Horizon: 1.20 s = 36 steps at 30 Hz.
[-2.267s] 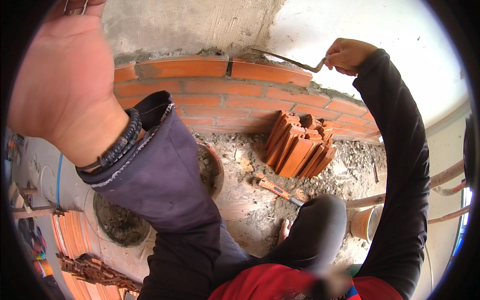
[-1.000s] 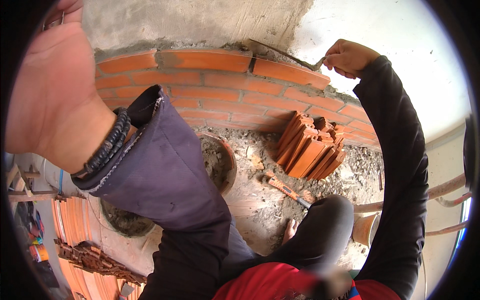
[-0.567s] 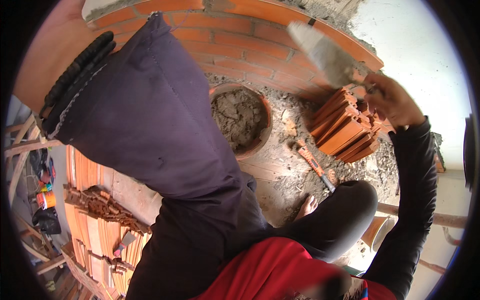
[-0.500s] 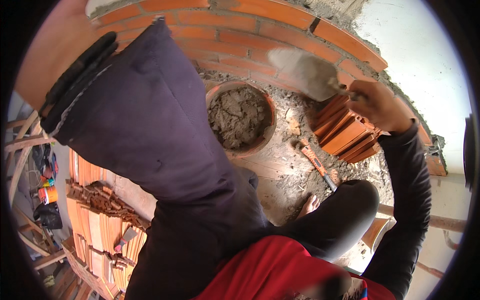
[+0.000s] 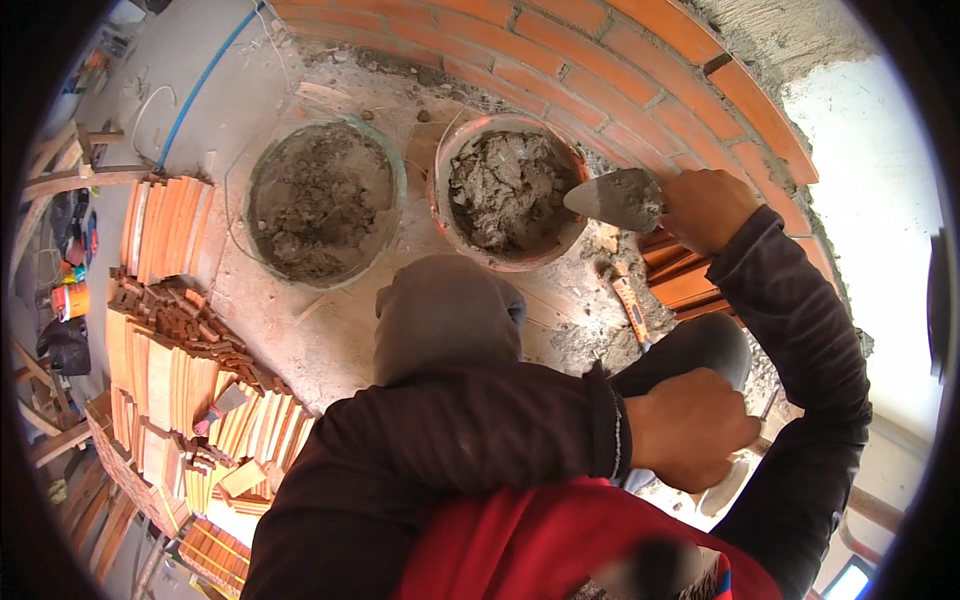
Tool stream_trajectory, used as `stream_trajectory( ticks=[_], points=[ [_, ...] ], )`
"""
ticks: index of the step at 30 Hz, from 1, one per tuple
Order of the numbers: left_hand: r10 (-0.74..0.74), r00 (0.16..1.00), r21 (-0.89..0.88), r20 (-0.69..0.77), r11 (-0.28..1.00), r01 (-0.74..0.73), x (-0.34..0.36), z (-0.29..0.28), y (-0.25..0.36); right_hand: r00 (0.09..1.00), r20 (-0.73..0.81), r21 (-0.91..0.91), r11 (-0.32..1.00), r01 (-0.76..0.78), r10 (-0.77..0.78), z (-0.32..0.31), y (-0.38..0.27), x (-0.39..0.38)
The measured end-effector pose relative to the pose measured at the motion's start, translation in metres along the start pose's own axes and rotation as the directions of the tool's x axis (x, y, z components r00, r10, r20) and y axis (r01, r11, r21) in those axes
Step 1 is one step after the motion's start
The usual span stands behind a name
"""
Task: The person uses a trowel to apply mortar from a bucket onto a partially built wall and then presses bricks into the mortar. They also pick up small debris from the floor.
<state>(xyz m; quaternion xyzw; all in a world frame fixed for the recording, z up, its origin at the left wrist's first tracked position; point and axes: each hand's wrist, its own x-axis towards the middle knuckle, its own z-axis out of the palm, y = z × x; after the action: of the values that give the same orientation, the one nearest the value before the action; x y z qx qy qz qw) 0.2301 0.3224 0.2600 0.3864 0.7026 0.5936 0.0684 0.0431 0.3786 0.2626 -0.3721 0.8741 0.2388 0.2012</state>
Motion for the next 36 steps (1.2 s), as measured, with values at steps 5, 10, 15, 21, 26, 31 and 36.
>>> stream_trajectory(
  ticks=[5, 10, 15, 21, 26, 31, 36],
  points=[
    [-0.083, 0.945, 0.241, 0.316, 0.971, 0.004, -0.005, 0.013, -0.03, 0.96, 0.179, 0.008, 0.976, 0.217, -0.215, -0.021, -0.024, 0.022],
    [-0.138, 0.945, 0.355, 0.297, 0.934, 0.025, -0.014, 0.024, -0.05, 0.968, -0.193, -0.142, 0.981, 0.135, -0.161, -0.008, -0.037, 0.049],
    [-0.011, 0.999, 0.392, 0.042, 0.92, -0.006, -0.018, 0.023, -0.071, 0.979, -0.173, -0.199, 0.978, 0.069, -0.105, 0.032, -0.081, 0.039],
    [-0.167, 0.982, 0.412, 0.092, 0.904, 0.115, -0.017, 0.021, -0.085, 0.989, -0.057, -0.174, 0.977, 0.122, -0.133, -0.007, -0.058, 0.036],
    [-0.178, 0.972, 0.391, 0.151, 0.914, 0.107, -0.006, 0.023, -0.091, 0.981, 0.149, 0.07, 0.991, 0.116, -0.126, 0.0, -0.055, 0.06],
    [-0.213, 0.947, 0.322, 0.24, 0.938, 0.129, 0.003, 0.015, -0.095, 0.983, 0.154, -0.153, 0.98, 0.129, -0.105, -0.007, -0.045, 0.064],
    [-0.259, 0.93, 0.314, 0.26, 0.934, 0.172, 0.001, 0.005, -0.097, 0.992, 0.032, -0.255, 0.959, 0.126, -0.122, -0.037, -0.035, 0.053]
  ],
)
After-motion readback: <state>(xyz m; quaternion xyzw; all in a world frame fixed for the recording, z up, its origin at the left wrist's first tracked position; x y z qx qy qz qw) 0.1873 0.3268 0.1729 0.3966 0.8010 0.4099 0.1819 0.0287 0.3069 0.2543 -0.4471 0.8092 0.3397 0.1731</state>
